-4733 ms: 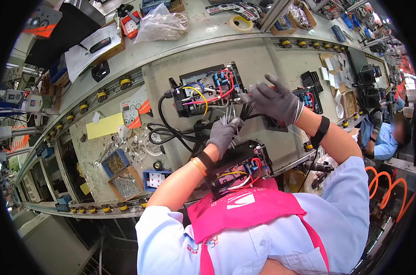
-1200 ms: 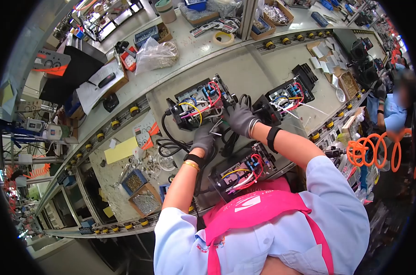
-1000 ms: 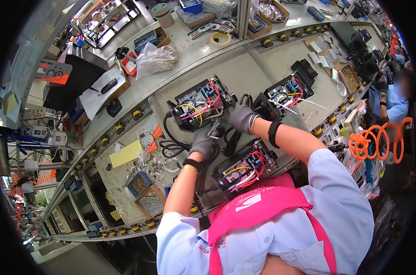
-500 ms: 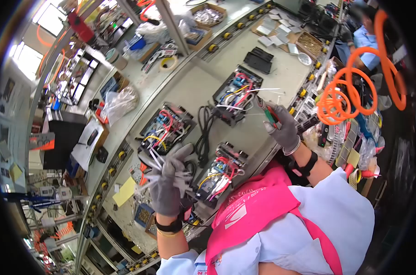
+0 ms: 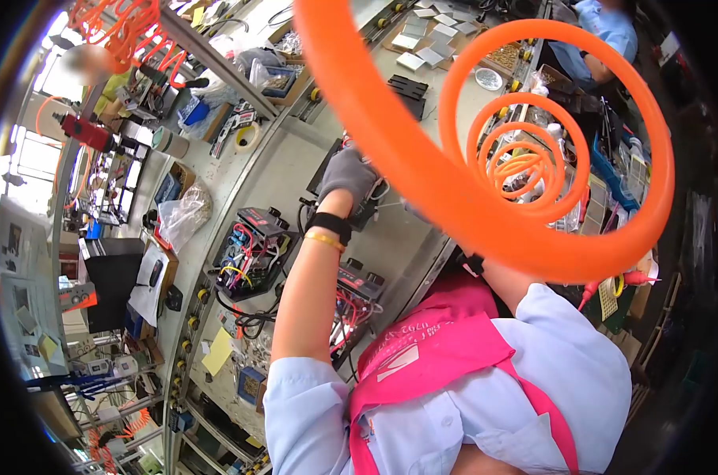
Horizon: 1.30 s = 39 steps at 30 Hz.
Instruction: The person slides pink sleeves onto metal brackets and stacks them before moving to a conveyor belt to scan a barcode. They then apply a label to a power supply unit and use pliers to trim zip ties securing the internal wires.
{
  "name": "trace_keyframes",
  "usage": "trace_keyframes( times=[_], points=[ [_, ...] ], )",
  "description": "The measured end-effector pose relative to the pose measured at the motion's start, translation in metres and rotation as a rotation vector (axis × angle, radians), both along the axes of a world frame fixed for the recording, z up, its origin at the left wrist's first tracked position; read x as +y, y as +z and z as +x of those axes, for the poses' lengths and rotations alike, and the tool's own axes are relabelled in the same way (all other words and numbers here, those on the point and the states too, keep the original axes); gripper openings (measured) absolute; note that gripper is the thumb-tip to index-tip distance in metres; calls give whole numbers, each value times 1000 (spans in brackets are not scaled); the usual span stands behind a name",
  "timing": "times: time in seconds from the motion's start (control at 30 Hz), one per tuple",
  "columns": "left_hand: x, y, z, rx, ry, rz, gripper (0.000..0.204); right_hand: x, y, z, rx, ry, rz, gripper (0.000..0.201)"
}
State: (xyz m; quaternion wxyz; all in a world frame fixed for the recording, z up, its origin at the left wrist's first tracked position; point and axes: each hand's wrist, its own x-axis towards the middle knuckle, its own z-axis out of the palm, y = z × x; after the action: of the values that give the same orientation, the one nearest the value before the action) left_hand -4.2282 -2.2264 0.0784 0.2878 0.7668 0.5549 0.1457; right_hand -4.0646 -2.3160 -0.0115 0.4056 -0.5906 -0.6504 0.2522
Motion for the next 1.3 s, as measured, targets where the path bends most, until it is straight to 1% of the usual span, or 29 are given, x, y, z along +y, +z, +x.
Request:
trace_keyframes(
  times=[0.03, 0.1, 0.13, 0.17, 0.2, 0.27, 0.3, 0.37, 0.4, 0.43, 0.5, 0.53, 0.57, 0.6, 0.63, 0.67, 0.7, 0.73, 0.8, 0.83, 0.9, 0.93, 0.97, 1.0, 1.07, 1.1, 1.2, 1.23, 1.3],
  points=[
    [3, 0, 6, 141, -51, 71, 29, 2, 1, -1, -19, -1, -4, 59],
    [7, -1, 11, 6, 56, -142, 28, 7, 3, 0, -35, 8, -3, 59],
    [3, 16, 16, -61, 110, -250, 27, 7, 4, 0, -45, 11, -8, 58],
    [2, 22, 17, -216, 179, -264, 25, 7, 4, -1, -51, 17, -15, 58],
    [5, 17, 16, -191, 189, -240, 25, 9, 4, -1, -57, 23, -17, 57],
    [24, -14, 4, -142, 212, -192, 26, 9, 5, 0, -76, 32, -22, 57],
    [30, -17, 2, -258, 165, -142, 24, 9, 5, 0, -87, 40, -17, 56],
    [33, -23, -5, -278, 262, -301, 24, 10, 0, 1, -105, 55, 5, 55],
    [29, -13, -5, -287, 312, -379, 23, 11, -2, 1, -120, 68, 19, 54],
    [31, -20, -7, -276, 302, -345, 22, 11, -3, 2, -135, 81, 32, 53],
    [29, -17, -7, -256, 355, -290, 21, 11, 2, 6, -149, 130, 25, 53],
    [29, -16, -7, -246, 380, -261, 21, 12, 4, 7, -139, 124, 59, 53],
    [42, -36, -18, -358, 417, -318, 21, 14, 5, 7, -129, 117, 92, 52],
    [65, -72, -39, -473, 454, -374, 20, 16, 5, 8, -104, 81, 161, 52],
    [67, -63, -45, -588, 491, -430, 20, 17, 7, 7, -79, 46, 230, 52],
    [60, -55, -60, -683, 520, -350, 20, 18, 11, 9, -158, 52, 306, 51],
    [40, -17, -65, -774, 549, -270, 20, 17, 24, 8, -234, 58, 378, 51],
    [54, -24, -89, -682, 554, -358, 20, 17, 30, 6, -308, 63, 448, 50],
    [28, 15, -99, -605, 580, -284, 20, 24, 19, -8, -375, 59, 323, 36],
    [22, 14, -106, -472, 552, -249, 20, 28, 15, -15, -409, 59, 264, 30],
    [12, 8, -120, -208, 498, -178, 19, 30, 24, -23, -500, 123, 377, 44],
    [0, 11, -121, -192, 404, -167, 20, 31, 30, -28, -545, 156, 437, 51],
    [-15, 16, -119, -117, 327, -191, 22, 31, 34, -34, -565, 173, 384, 47],
    [-29, 24, -110, -43, 249, -215, 23, 32, 41, -38, -587, 195, 399, 46],
    [-40, 11, -108, 28, 69, -126, 26, 34, 52, -43, -635, 235, 431, 42],
    [-43, 5, -107, 61, -21, -80, 28, 36, 51, -45, -672, 285, 422, 40],
    [-34, -2, -104, 118, 79, -119, 31, 40, 53, -53, -721, 354, 424, 40],
    [-28, -13, -106, 29, 203, -192, 33, 41, 54, -56, -717, 354, 384, 42],
    [-27, -16, -111, -293, 248, -253, 27, 41, 58, -62, -708, 352, 304, 45]
  ],
)
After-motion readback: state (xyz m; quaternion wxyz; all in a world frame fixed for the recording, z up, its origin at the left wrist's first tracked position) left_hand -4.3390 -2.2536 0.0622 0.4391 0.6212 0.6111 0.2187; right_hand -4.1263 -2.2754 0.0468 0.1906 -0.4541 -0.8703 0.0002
